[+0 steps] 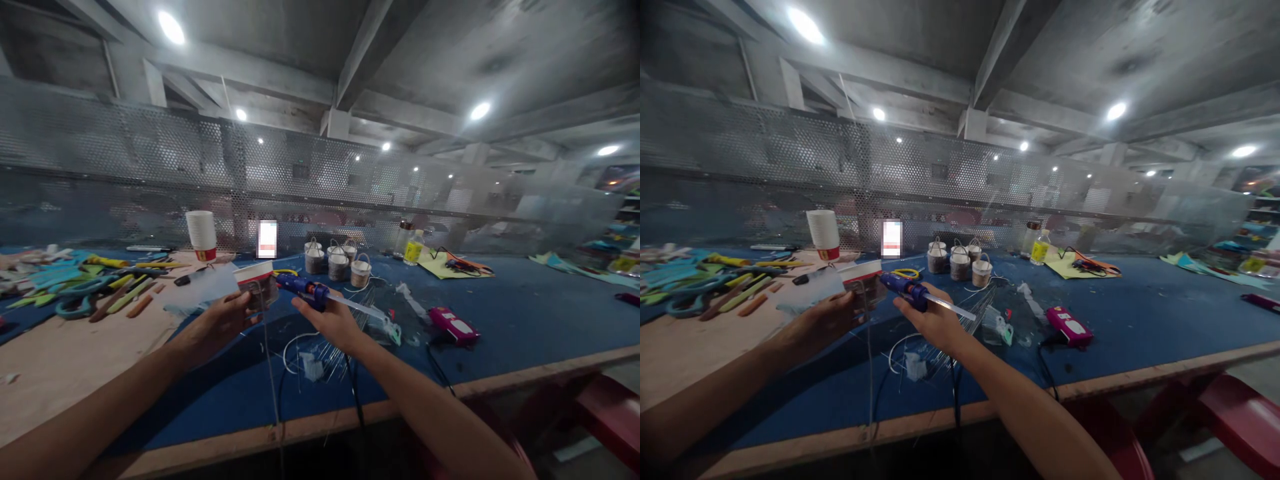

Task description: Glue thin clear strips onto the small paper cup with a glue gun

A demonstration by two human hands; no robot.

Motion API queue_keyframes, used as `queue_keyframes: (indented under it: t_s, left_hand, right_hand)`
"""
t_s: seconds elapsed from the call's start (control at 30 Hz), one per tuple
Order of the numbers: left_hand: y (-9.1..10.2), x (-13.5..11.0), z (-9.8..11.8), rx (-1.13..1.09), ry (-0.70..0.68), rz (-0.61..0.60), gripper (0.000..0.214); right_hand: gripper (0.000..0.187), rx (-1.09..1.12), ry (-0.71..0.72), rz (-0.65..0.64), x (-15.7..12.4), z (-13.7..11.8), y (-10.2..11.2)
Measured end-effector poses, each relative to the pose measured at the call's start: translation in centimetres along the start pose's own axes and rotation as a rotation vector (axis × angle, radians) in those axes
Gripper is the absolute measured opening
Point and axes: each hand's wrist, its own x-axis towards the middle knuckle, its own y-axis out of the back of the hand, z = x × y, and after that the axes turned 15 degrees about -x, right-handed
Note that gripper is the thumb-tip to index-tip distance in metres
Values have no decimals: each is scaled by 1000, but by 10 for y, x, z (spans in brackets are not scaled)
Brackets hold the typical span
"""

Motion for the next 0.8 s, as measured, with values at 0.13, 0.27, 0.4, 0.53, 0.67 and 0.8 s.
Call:
queue_keyframes:
  t_s: [0.13, 0.27, 0.4, 0.53, 0.67, 0.8]
  left_hand:
    - [4, 2, 0, -21, 16, -13, 32]
    - [8, 4, -2, -51, 12, -38, 34]
    - [7, 3, -1, -58, 18, -36, 32]
    - [6, 1, 0, -31, 10, -26, 35]
    - [9, 2, 0, -7, 7, -44, 39]
    - [9, 2, 1, -41, 7, -43, 38]
  right_hand:
    - [38, -12, 9, -5, 1, 0, 1]
    - [39, -5, 5, -15, 0, -1, 1]
    - [36, 31, 3, -23, 0, -2, 1]
    - [39, 23, 9, -10, 1, 1, 0]
    - [41, 43, 15, -11, 1, 2, -1]
    - [43, 68, 4, -22, 1, 1, 0]
